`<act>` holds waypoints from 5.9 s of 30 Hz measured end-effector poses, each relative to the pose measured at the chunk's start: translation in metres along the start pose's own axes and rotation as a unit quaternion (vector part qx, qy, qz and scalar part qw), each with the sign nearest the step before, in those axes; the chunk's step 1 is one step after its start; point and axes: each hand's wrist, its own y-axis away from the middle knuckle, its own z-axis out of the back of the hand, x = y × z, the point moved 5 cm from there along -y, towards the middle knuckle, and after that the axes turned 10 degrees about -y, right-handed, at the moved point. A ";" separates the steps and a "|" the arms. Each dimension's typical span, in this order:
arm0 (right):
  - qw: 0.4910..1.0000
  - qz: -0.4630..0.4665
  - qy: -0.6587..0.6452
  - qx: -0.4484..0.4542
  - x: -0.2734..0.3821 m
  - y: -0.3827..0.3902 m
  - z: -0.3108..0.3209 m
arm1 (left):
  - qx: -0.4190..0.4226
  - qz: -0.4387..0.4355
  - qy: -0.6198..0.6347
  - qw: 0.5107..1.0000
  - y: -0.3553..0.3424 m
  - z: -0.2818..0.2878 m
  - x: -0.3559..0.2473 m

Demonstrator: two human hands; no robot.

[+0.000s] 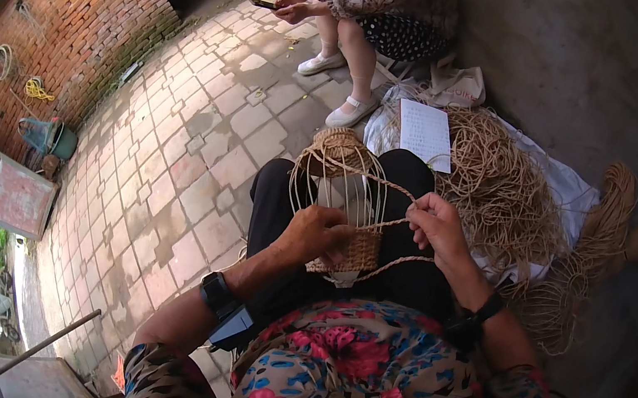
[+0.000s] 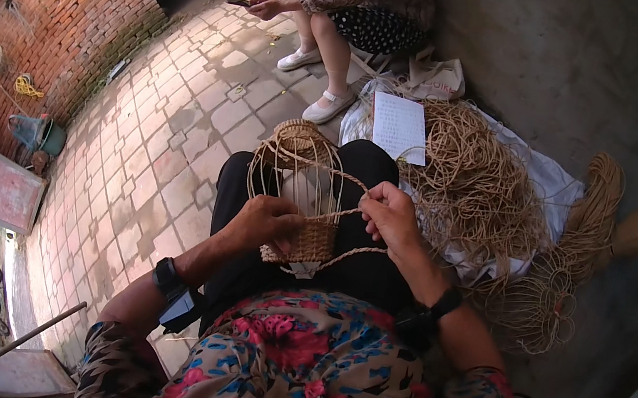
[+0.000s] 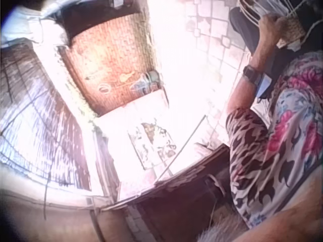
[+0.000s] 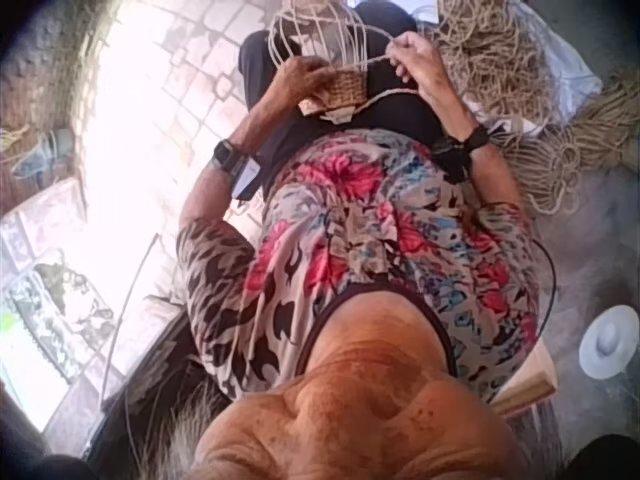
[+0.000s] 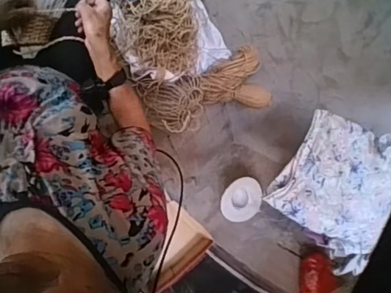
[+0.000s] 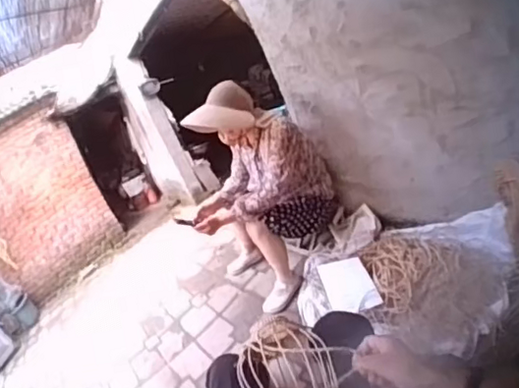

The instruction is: The recorder is weaving a small basket using straw or thin rope material.

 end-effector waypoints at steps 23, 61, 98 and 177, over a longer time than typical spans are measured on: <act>0.873 0.340 0.349 0.005 0.047 -0.034 -0.115 | -0.083 -0.046 0.085 0.992 0.007 0.010 0.037; 0.858 0.294 0.420 0.032 0.037 -0.069 -0.061 | -0.295 -0.150 -0.164 0.929 0.009 -0.002 -0.017; 0.924 0.067 0.364 0.092 0.032 -0.074 -0.082 | -0.348 -0.117 0.088 0.926 0.007 0.011 0.044; 0.980 0.097 0.173 0.033 0.008 0.017 -0.016 | -0.257 -0.118 0.060 0.957 0.029 0.024 0.038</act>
